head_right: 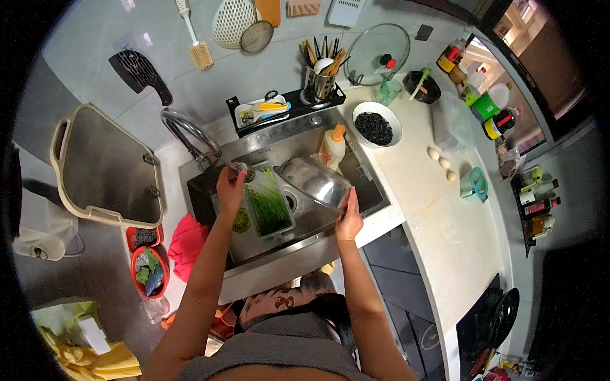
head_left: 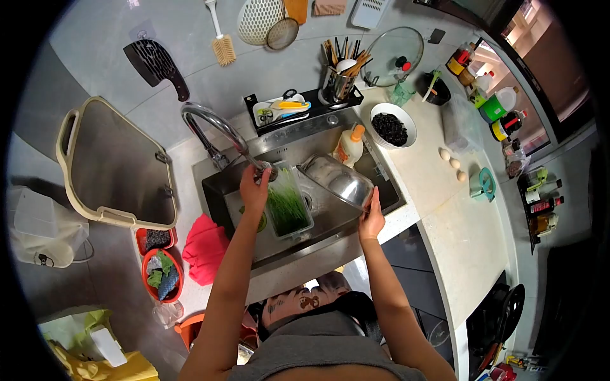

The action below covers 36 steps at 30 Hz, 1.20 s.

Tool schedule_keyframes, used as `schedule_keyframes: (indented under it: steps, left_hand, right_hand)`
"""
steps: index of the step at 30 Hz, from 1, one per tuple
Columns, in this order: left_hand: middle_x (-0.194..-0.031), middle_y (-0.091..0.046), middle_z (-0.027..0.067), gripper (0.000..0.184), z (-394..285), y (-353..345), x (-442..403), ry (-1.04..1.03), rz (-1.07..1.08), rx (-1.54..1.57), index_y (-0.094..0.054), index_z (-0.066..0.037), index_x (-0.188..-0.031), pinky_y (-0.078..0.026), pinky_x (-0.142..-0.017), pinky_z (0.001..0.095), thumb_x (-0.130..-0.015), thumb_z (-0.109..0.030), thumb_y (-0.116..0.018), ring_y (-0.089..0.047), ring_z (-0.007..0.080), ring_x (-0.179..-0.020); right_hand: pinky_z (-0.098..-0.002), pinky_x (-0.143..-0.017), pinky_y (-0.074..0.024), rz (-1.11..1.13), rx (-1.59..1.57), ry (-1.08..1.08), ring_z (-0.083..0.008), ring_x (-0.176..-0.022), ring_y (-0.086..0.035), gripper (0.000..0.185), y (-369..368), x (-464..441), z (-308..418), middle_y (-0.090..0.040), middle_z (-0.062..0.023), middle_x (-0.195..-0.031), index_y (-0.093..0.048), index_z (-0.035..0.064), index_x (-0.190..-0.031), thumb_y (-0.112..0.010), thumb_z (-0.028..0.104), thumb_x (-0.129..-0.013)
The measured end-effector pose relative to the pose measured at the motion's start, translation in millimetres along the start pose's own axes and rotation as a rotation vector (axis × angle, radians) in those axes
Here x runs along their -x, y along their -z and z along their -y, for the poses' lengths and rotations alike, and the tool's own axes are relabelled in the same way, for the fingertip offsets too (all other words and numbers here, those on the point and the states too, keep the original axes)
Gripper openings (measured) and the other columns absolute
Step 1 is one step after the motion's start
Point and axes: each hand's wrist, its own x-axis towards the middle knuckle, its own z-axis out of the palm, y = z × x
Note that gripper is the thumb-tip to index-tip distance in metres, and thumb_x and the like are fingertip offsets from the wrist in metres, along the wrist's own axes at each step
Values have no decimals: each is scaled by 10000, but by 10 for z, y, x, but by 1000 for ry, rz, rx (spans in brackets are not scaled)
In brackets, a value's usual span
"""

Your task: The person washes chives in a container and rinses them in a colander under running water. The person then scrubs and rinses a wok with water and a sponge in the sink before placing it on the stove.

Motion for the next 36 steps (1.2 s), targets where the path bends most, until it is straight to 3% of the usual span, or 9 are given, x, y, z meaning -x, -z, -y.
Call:
schedule_keyframes:
  steps: [10, 13, 15, 17, 20, 25, 29, 31, 36]
  left_hand:
    - [-822, -569, 90, 282, 100, -23, 5, -17, -17, -54, -535, 7, -966, -435, -650, 272, -779, -187, -618, -547, 153, -715]
    - [-836, -534, 94, 254, 12, -73, 70, 30, -104, 35, -529, -10, -968, -453, -632, 288, -781, -166, -602, -545, 196, -712]
    - [-902, -517, 109, 252, 91, -97, 82, -44, -125, -56, -524, -6, -988, -455, -630, 289, -796, -159, -581, -546, 203, -741]
    - [-961, -495, 122, 253, 112, -146, 109, -113, -170, -122, -518, -1, -1006, -454, -629, 289, -809, -153, -564, -543, 207, -759]
    - [-1016, -450, 130, 262, 32, -236, 141, -197, -275, -179, -509, 15, -1028, -450, -628, 286, -826, -148, -539, -531, 206, -759]
    - [-886, -475, 112, 256, 89, -300, 153, -98, -212, -210, -516, 13, -1008, -412, -602, 296, -811, -146, -552, -498, 201, -699]
    - [-798, -485, 98, 258, 73, -256, 146, -142, -233, -196, -519, 6, -993, -381, -590, 297, -793, -147, -572, -470, 202, -659]
    - [-823, -515, 97, 256, -22, -217, 131, -77, -187, -129, -523, 13, -980, -411, -604, 285, -803, -164, -574, -507, 181, -692]
    - [-895, -569, 115, 261, 73, -221, 112, 43, -187, 25, -531, 33, -992, -440, -652, 266, -822, -161, -568, -551, 148, -773]
  right_hand:
    - [-350, -639, -459, 53, -103, -319, -278, -708, -592, 629, -70, 14, 13, -585, -156, -958, -291, 162, -1304, -451, -42, -730]
    - [-335, -568, -471, -60, -341, -354, -233, -682, -593, 524, -216, 57, -113, -590, -154, -894, -358, 79, -1245, -454, -40, -744]
    - [-282, -456, -499, -105, -732, -450, -224, -628, -569, 257, -617, 166, -514, -540, -135, -823, -442, -27, -1042, -442, 2, -787]
    - [-315, -480, -532, 37, -1027, -1018, -235, -616, -567, 225, -160, 3, -55, -528, -141, -818, -442, -50, -1004, -441, 61, -808]
    - [-303, -436, -532, -11, -1263, -1217, -247, -593, -579, 191, -120, -62, -154, -531, -160, -835, -445, -76, -919, -439, 86, -817]
    - [-316, -538, -537, -113, -1434, -1294, -227, -620, -595, 166, -139, -189, -575, -577, -139, -810, -494, 8, -891, -415, 141, -831]
    - [-320, -641, -532, -199, -1534, -1236, -244, -765, -605, 289, -173, -294, -900, -562, -180, -901, -454, -51, -975, -394, 214, -879]
    - [-314, -693, -526, -119, -1581, -1174, -242, -827, -596, 424, -154, -329, -986, -547, -182, -988, -428, -57, -1042, -432, 334, -879]
    - [-291, -694, -519, -26, -1591, -1159, -206, -828, -589, 338, -273, -409, -982, -577, -148, -935, -496, -45, -967, -514, 271, -847]
